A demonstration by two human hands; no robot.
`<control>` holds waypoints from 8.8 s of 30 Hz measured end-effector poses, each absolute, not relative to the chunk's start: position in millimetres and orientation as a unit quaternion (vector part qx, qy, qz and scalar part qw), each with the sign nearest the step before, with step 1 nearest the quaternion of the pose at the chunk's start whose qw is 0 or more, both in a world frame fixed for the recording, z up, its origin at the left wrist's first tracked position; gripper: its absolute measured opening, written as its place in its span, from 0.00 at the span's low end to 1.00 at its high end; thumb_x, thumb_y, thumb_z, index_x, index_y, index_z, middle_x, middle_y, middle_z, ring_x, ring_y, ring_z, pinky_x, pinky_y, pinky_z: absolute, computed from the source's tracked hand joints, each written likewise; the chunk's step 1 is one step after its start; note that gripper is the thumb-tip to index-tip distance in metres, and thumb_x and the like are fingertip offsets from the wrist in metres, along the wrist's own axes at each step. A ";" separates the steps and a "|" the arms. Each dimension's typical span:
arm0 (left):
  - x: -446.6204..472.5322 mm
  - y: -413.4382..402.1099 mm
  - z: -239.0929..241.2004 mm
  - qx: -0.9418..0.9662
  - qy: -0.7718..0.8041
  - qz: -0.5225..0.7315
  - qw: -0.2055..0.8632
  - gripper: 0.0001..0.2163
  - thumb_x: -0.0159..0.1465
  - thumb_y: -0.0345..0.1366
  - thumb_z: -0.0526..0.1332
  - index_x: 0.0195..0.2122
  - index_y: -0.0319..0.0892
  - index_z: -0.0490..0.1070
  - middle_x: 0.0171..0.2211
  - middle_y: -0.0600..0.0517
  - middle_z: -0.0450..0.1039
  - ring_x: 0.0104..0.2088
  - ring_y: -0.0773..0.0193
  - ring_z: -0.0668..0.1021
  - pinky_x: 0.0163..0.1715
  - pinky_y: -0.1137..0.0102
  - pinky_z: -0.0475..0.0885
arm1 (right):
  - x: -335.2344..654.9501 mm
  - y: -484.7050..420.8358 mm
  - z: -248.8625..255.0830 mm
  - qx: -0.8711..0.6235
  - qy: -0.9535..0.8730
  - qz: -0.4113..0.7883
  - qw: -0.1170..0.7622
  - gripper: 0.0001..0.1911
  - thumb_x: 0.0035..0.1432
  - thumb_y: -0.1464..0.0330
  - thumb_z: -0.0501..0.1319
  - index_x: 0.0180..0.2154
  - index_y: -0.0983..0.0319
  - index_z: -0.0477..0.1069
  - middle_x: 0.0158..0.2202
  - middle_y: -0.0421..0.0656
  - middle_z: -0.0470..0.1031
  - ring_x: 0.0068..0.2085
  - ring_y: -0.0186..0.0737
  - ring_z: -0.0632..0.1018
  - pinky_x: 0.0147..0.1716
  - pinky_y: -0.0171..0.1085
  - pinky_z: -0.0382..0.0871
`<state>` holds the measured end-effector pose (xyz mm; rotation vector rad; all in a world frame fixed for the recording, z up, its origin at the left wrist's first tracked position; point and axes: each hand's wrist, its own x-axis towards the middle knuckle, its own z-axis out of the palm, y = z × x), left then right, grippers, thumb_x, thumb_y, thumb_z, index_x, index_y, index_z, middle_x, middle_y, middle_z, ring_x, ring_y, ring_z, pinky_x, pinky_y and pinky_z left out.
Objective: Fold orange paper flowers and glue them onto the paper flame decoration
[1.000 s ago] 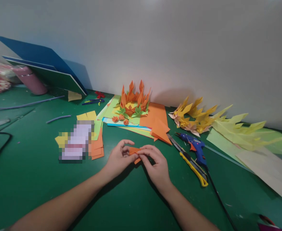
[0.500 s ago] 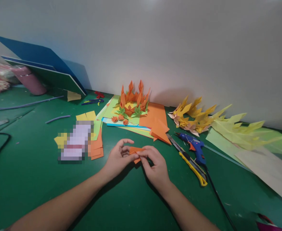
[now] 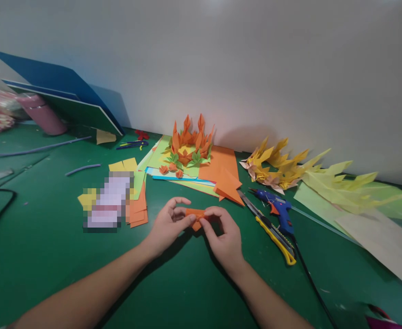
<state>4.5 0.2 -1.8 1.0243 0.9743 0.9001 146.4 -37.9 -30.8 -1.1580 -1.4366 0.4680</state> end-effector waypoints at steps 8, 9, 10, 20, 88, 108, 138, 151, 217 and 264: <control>6.9 -5.8 0.6 0.469 0.436 0.405 0.652 0.20 0.47 0.37 0.69 0.38 0.43 0.62 0.22 0.58 0.76 0.26 0.65 0.79 0.32 0.69 0.72 | 143.6 -36.2 -32.5 -0.501 -0.540 0.302 0.604 0.06 0.53 0.70 0.60 0.35 0.59 0.65 0.30 0.39 0.70 0.30 0.34 0.75 0.31 0.34 0.73; 6.5 -6.4 0.4 0.477 0.444 0.405 0.641 0.20 0.47 0.37 0.69 0.38 0.43 0.62 0.22 0.57 0.76 0.26 0.65 0.79 0.33 0.68 0.72 | 143.7 -36.0 -32.1 -0.502 -0.538 0.303 0.605 0.06 0.53 0.70 0.60 0.35 0.59 0.65 0.30 0.39 0.70 0.30 0.34 0.75 0.30 0.34 0.73; 6.0 -6.9 0.1 0.487 0.453 0.404 0.628 0.20 0.48 0.36 0.68 0.39 0.43 0.63 0.23 0.56 0.76 0.27 0.64 0.79 0.33 0.68 0.72 | 143.7 -35.9 -31.5 -0.502 -0.536 0.304 0.607 0.06 0.53 0.71 0.60 0.35 0.59 0.65 0.30 0.39 0.71 0.29 0.34 0.76 0.29 0.33 0.73; 7.4 -4.4 -0.9 0.546 0.455 0.408 0.573 0.17 0.49 0.33 0.65 0.40 0.42 0.65 0.26 0.55 0.74 0.29 0.65 0.77 0.34 0.68 0.72 | 143.7 -37.2 -27.8 -0.505 -0.557 0.274 0.599 0.06 0.51 0.73 0.59 0.32 0.59 0.64 0.28 0.38 0.69 0.28 0.33 0.73 0.28 0.33 0.70; 9.5 -2.0 -8.6 0.440 0.436 0.341 0.708 0.09 0.50 0.36 0.68 0.32 0.39 0.78 0.28 0.52 0.80 0.29 0.67 0.79 0.33 0.72 0.76 | 149.6 -35.0 -27.6 -0.575 -0.571 0.250 0.529 0.07 0.52 0.68 0.63 0.23 0.60 0.72 0.27 0.41 0.72 0.31 0.38 0.73 0.31 0.35 0.68; 21.7 -18.4 5.3 0.478 0.433 0.314 0.697 0.14 0.46 0.33 0.69 0.35 0.38 0.78 0.30 0.51 0.80 0.26 0.68 0.77 0.34 0.72 0.74 | 159.4 -62.8 -12.0 -0.599 -0.545 0.236 0.537 0.07 0.51 0.68 0.62 0.22 0.60 0.70 0.27 0.40 0.71 0.32 0.38 0.73 0.34 0.36 0.67; 34.4 -13.0 3.4 0.328 0.394 0.328 0.793 0.23 0.40 0.35 0.75 0.35 0.38 0.67 0.24 0.52 0.78 0.25 0.68 0.79 0.31 0.74 0.73 | 161.9 -49.7 -19.1 -0.532 -0.410 0.433 0.601 0.11 0.47 0.59 0.64 0.27 0.61 0.70 0.27 0.39 0.72 0.28 0.35 0.72 0.30 0.35 0.69; 33.6 -14.6 2.8 0.425 0.406 0.353 0.728 0.15 0.42 0.41 0.72 0.26 0.38 0.72 0.19 0.55 0.73 0.21 0.71 0.72 0.26 0.74 0.68 | 161.0 -52.8 -21.3 -0.515 -0.413 0.447 0.604 0.13 0.45 0.59 0.64 0.25 0.60 0.64 0.22 0.36 0.68 0.23 0.32 0.70 0.25 0.33 0.67; 36.3 -8.5 -12.2 0.561 0.410 0.417 0.586 0.06 0.49 0.35 0.65 0.25 0.42 0.68 0.21 0.58 0.70 0.22 0.70 0.72 0.25 0.74 0.68 | 174.8 -51.5 -21.6 -0.543 -0.419 0.481 0.546 0.15 0.43 0.61 0.66 0.33 0.61 0.71 0.19 0.34 0.69 0.20 0.30 0.69 0.21 0.32 0.66; 39.1 -14.6 -7.8 0.564 0.387 0.317 0.657 0.15 0.43 0.27 0.63 0.31 0.43 0.60 0.16 0.64 0.64 0.17 0.74 0.68 0.19 0.77 0.61 | 175.9 -54.0 -21.2 -0.558 -0.490 0.429 0.514 0.12 0.49 0.60 0.61 0.21 0.61 0.69 0.19 0.36 0.67 0.22 0.32 0.66 0.23 0.32 0.62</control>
